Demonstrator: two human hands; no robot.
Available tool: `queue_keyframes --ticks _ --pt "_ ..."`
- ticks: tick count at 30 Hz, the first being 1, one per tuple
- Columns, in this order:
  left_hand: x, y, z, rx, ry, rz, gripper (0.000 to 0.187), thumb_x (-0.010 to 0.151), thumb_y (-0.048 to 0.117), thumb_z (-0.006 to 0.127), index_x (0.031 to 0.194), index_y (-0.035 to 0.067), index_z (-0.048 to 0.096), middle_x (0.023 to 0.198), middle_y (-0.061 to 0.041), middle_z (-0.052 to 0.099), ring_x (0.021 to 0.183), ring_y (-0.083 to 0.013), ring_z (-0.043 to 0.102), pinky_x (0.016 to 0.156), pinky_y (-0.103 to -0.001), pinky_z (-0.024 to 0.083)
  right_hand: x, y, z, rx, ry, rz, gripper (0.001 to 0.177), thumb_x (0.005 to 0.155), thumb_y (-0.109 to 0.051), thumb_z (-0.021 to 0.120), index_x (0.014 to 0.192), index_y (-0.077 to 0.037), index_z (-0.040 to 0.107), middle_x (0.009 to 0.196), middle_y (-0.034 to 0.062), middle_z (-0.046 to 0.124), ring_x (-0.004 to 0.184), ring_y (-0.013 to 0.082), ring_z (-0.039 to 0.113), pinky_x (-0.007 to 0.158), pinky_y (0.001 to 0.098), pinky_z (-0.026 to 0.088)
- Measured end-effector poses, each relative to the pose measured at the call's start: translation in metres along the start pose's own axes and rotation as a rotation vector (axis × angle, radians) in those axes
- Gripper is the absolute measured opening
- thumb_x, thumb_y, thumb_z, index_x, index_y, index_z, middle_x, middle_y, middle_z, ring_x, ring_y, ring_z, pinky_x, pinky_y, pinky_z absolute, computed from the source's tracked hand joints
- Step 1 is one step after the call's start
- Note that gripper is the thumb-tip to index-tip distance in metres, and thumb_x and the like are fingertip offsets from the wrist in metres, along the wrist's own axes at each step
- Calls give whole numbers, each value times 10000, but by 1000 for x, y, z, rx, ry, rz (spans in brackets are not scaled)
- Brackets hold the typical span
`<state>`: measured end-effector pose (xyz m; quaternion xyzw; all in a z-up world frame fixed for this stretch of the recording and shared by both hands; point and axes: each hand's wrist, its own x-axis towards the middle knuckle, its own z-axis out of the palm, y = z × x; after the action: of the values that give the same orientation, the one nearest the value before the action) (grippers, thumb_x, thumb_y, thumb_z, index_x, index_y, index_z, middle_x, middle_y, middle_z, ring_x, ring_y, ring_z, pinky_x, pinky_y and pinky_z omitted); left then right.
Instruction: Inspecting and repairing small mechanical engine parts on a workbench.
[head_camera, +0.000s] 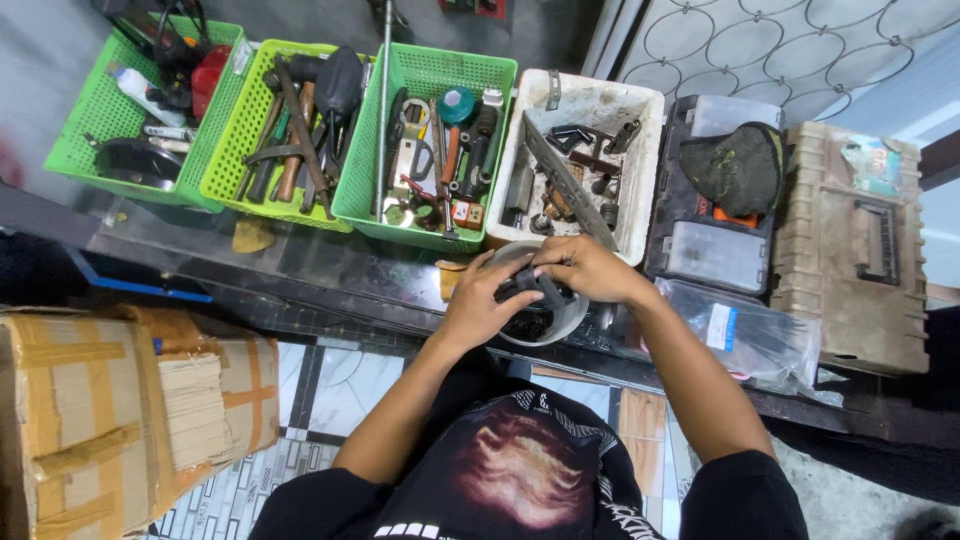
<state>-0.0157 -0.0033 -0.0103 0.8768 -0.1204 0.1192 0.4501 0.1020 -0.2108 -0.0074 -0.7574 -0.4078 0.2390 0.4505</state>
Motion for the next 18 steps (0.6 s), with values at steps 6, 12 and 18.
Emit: queue_keyframes --ticks 6,12,18 --pt "-4 -11 12 39 30 21 428 876 268 789 1253 81 712 1199 -147 753 1173 -328 693 1150 -494 411 -5 1 8 -59 105 99 222 901 -166 729 1060 -16 762 949 135 764 861 252 720 804 365 548" --pt "-3 -8 14 38 61 -121 395 832 241 809 1193 99 737 1174 -114 762 1238 -404 611 1083 -482 447 -21 -43 0 -165 224 145 358 885 -214 772 1204 -55 731 1106 144 741 1006 287 705 891 392 530" --pt "-6 -16 16 -6 113 -110 335 849 186 773 1172 97 748 1196 -122 754 1256 -425 615 1108 -467 458 -50 -52 12 -194 302 138 433 849 -214 772 1245 -56 695 1207 137 714 1086 319 694 931 392 541"
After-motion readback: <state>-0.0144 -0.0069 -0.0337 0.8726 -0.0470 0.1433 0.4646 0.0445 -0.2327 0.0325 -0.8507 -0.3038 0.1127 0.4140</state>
